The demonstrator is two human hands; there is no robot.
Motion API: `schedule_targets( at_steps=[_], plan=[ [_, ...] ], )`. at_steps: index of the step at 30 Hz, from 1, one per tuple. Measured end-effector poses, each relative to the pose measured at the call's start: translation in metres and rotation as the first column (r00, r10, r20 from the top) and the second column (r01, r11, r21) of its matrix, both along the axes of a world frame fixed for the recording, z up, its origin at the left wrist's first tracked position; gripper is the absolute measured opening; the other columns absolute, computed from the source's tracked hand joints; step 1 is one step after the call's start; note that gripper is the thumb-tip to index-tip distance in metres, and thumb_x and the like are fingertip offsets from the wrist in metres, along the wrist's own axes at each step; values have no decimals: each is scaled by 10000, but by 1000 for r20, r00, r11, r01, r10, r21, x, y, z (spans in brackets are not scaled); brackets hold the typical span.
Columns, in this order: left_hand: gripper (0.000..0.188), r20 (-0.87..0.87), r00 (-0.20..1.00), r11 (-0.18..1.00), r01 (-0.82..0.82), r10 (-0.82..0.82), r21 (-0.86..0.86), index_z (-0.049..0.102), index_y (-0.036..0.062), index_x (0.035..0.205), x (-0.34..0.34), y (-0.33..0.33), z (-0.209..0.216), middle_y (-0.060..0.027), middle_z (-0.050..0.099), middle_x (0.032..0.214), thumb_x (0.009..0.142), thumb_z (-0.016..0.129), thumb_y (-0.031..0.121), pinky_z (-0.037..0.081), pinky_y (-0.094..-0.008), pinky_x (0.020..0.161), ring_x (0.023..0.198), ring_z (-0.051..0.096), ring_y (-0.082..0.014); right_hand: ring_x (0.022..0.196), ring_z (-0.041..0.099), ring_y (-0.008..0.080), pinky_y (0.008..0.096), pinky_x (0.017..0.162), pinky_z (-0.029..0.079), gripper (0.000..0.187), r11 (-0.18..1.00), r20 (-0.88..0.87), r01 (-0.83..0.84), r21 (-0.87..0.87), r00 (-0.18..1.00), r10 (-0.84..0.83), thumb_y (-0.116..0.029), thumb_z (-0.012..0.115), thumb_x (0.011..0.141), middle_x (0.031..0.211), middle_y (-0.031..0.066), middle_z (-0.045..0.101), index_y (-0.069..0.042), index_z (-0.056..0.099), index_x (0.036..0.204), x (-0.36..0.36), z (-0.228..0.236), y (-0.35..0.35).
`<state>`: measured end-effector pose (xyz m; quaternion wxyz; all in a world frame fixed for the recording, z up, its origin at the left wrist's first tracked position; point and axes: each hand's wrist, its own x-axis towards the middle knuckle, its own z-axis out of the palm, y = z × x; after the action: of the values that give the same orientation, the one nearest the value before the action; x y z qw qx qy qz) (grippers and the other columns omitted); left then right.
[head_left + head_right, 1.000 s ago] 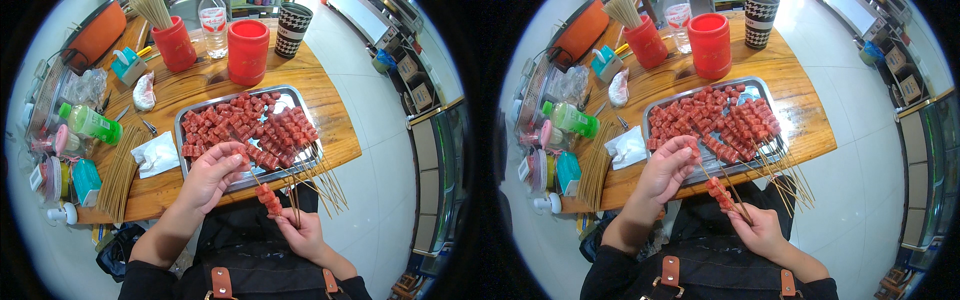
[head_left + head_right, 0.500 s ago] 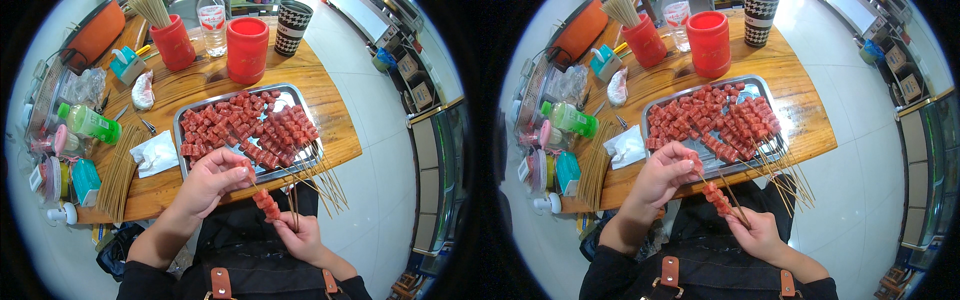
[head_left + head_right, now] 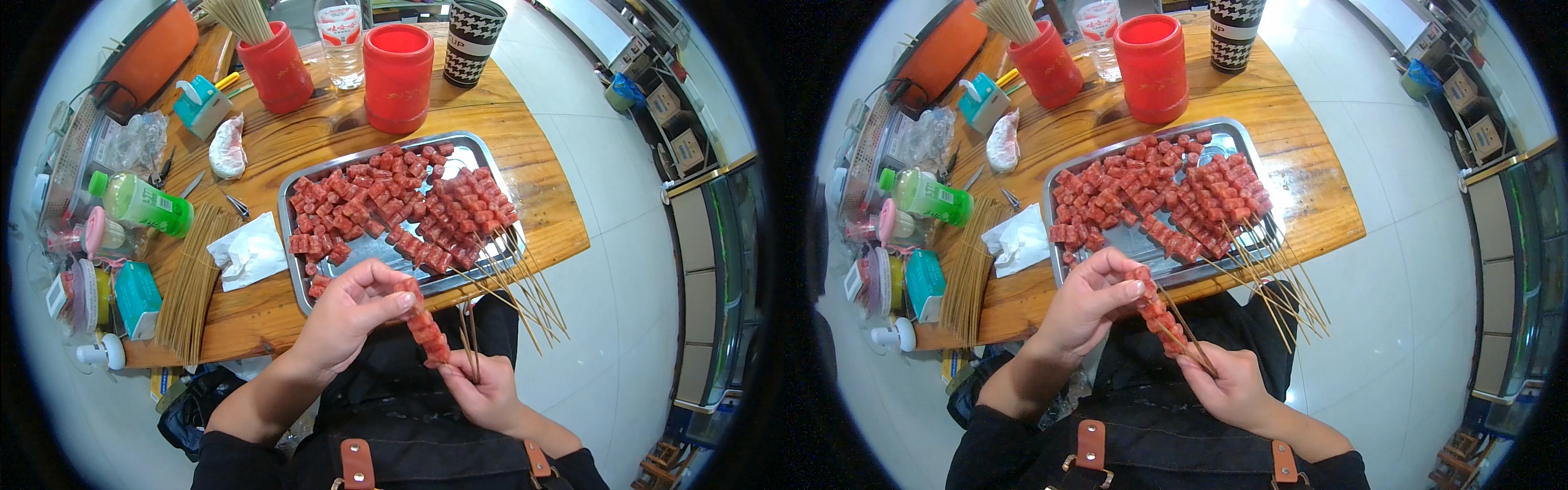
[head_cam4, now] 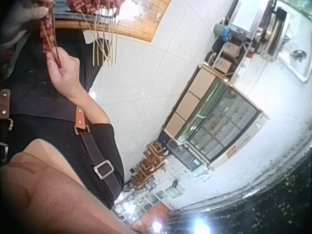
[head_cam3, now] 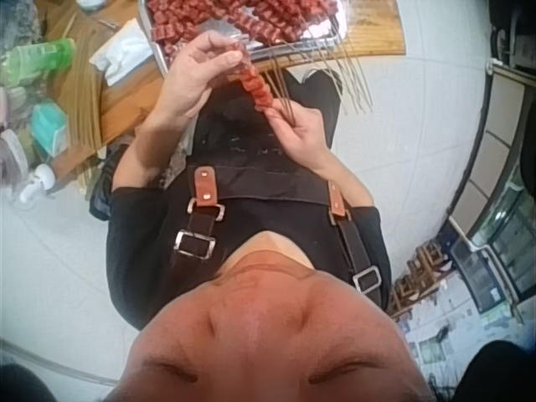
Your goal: The person threads small cubes of raw meat onto wooden skewers one by one, arranging the completed skewers on a metal tray. The person briefly walks to a nearby counter to retrieve a small container and returns to continue skewering.
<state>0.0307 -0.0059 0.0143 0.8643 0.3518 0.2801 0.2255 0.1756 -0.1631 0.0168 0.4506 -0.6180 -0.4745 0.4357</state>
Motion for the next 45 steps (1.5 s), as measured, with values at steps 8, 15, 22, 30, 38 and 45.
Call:
schedule_targets(
  at_steps=[8, 15, 22, 30, 38, 45],
  plan=[
    [201, 62, 984, 979, -175, 169, 103, 554, 25, 1041, -1, 13, 2, -81, 624, 973, 853, 623, 27, 517, -313, 836, 908, 626, -167, 497, 569, 143, 247, 484, 442, 241, 997, 256, -17, -79, 966, 36, -113, 702, 816, 666, 81, 619, -38, 645, 1037, 23, 26, 8],
    [195, -378, 836, 488, 157, 397, 859, 630, 28, 1011, -23, 49, 13, -70, 626, 931, 817, 644, 39, 488, -279, 811, 888, 605, -175, 508, 574, 225, 332, 451, 433, 162, 988, 881, -84, 131, 467, -77, -120, 662, 807, 596, 45, 565, -99, 644, 966, 56, 28, 29],
    [104, -234, 879, -276, 367, 415, 888, 632, 50, 859, 31, 81, -5, -89, 593, 872, 758, 618, 75, 484, -341, 777, 892, 571, -253, 569, 590, 244, 293, 543, 467, 327, 971, 664, 46, 236, 721, -196, -52, 599, 834, 668, 112, 594, -45, 601, 1161, 45, 41, 19],
    [89, -285, 920, -561, 391, 270, 729, 585, 61, 820, 60, 104, -4, -75, 581, 843, 734, 576, 82, 478, -339, 767, 895, 566, -228, 585, 543, 141, 236, 595, 448, 575, 993, 1, 64, 103, 998, -64, -1, 478, 888, 685, 82, 556, 62, 262, 1417, 17, 58, -10],
    [136, -359, 929, 515, 264, 93, 816, 515, 30, 909, 18, 85, 9, -39, 595, 845, 837, 628, 51, 457, -240, 584, 647, 559, -91, 657, 626, 114, 205, 643, 480, 333, 1000, 31, 20, 6, 999, -20, -30, 536, 895, 1057, 112, 676, -16, 569, 1226, 17, 20, 8],
    [225, 2, 1000, 970, -19, 19, 241, 502, 62, 1060, 2, 42, -6, -77, 573, 1024, 858, 589, 16, 511, -243, 730, 925, 612, -162, 713, 657, 109, 224, 658, 501, 252, 998, 99, 4, -64, 995, 2, -95, 586, 899, 916, 121, 695, -22, 621, 1139, 11, 16, 17]
  ],
)
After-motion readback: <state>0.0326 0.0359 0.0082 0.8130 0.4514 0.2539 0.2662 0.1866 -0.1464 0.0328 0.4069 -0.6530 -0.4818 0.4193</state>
